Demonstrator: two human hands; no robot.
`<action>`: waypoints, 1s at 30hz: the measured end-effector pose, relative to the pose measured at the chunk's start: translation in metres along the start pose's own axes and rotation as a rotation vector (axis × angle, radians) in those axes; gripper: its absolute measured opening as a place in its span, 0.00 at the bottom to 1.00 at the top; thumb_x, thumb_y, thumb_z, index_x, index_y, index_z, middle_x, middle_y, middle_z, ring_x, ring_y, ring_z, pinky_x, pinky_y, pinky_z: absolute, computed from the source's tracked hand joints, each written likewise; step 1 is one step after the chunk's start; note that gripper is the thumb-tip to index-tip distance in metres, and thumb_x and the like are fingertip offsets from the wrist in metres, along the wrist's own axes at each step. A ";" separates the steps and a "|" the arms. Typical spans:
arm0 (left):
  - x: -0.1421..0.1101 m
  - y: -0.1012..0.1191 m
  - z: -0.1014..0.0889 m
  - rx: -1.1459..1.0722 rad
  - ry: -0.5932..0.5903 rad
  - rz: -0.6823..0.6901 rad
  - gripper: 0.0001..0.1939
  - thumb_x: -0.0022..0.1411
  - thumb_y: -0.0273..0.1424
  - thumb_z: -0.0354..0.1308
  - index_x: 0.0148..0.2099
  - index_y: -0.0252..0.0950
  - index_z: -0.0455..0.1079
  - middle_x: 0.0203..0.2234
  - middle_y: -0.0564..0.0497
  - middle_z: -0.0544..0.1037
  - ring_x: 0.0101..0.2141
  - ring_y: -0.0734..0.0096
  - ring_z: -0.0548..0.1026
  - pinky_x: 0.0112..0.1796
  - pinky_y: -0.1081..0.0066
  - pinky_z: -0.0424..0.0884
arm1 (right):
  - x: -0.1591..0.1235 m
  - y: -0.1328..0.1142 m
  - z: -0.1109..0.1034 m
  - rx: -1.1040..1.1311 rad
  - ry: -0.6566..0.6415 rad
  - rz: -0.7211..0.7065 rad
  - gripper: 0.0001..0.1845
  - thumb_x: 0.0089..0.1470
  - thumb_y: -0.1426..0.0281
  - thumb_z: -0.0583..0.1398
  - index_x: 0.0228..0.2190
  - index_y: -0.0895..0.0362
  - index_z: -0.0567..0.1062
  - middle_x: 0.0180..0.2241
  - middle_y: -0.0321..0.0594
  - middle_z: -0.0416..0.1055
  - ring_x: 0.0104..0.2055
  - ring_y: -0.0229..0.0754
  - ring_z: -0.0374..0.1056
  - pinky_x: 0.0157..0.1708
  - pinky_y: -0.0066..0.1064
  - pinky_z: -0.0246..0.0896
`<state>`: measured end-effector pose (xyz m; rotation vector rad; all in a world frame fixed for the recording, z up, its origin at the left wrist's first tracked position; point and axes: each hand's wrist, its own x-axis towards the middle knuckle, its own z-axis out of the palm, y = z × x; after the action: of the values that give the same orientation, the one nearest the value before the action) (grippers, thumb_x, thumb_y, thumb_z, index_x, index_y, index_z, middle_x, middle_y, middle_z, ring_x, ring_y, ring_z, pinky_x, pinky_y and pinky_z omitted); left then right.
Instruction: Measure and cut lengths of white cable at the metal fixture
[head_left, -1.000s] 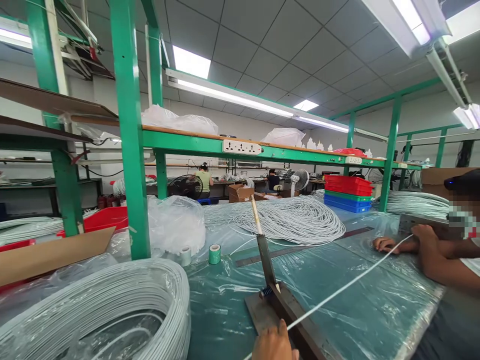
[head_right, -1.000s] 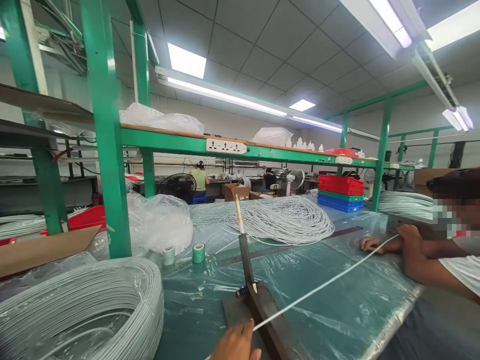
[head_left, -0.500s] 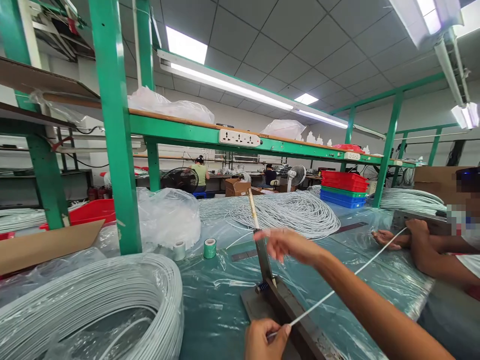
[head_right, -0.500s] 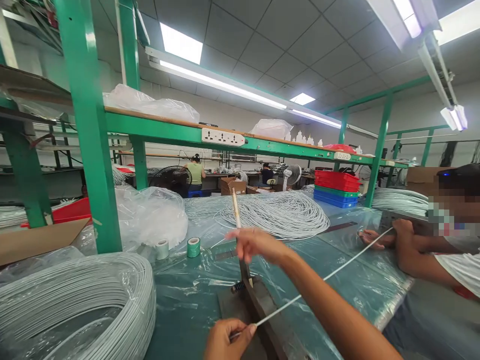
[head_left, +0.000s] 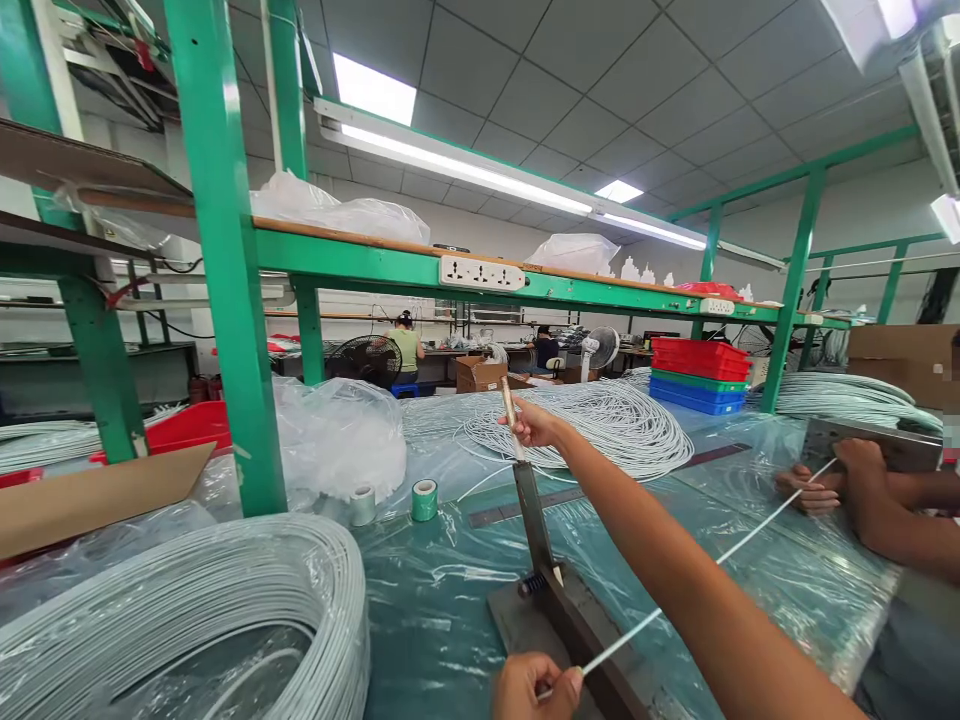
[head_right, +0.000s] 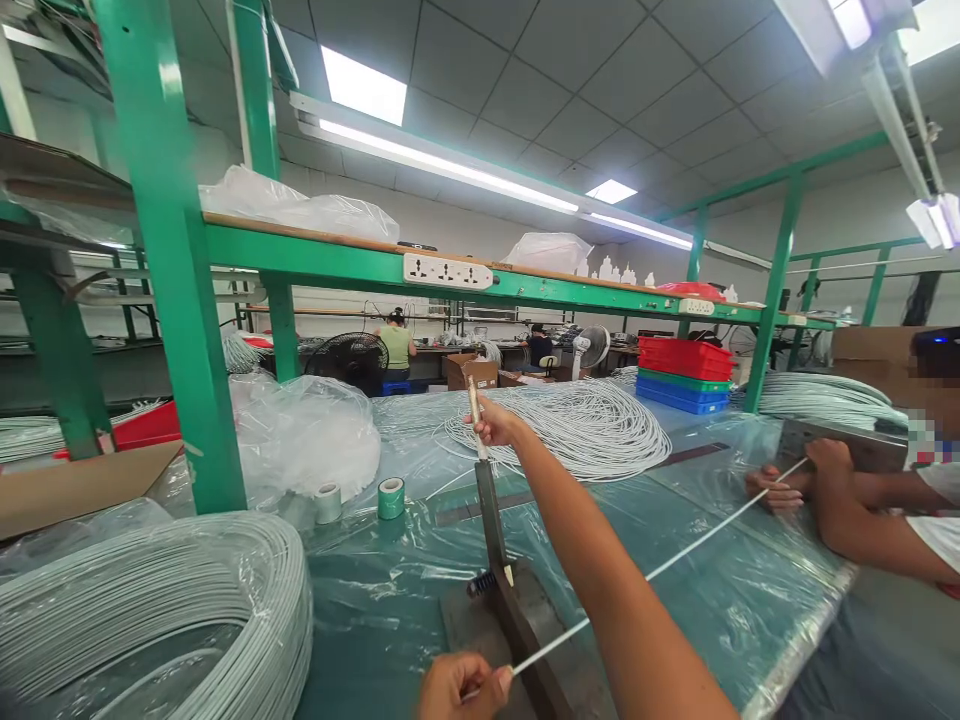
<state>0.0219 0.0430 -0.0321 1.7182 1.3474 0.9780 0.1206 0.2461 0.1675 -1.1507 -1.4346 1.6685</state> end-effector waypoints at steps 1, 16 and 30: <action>0.000 0.001 0.000 -0.016 -0.006 0.004 0.20 0.44 0.45 0.48 0.12 0.35 0.62 0.09 0.58 0.53 0.16 0.78 0.53 0.20 0.75 0.49 | -0.001 -0.001 0.000 0.006 0.004 0.008 0.33 0.51 0.50 0.33 0.26 0.62 0.64 0.10 0.28 0.49 0.10 0.26 0.39 0.09 0.16 0.37; -0.010 0.020 -0.005 -0.301 -0.013 -0.067 0.19 0.41 0.44 0.54 0.14 0.33 0.62 0.10 0.58 0.60 0.17 0.79 0.55 0.21 0.75 0.50 | -0.218 0.019 -0.012 0.020 -0.109 -0.046 0.31 0.50 0.48 0.39 0.33 0.61 0.66 0.18 0.43 0.70 0.15 0.34 0.64 0.14 0.20 0.55; -0.012 0.022 -0.005 -0.324 -0.023 -0.068 0.20 0.39 0.46 0.54 0.14 0.34 0.61 0.09 0.59 0.56 0.16 0.79 0.52 0.20 0.75 0.45 | -0.304 0.115 0.021 0.020 0.085 0.276 0.32 0.44 0.67 0.54 0.50 0.60 0.49 0.19 0.35 0.66 0.11 0.29 0.58 0.07 0.16 0.47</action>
<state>0.0243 0.0283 -0.0119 1.4266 1.1527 1.0692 0.2325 -0.0556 0.1173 -1.4435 -1.2476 1.7888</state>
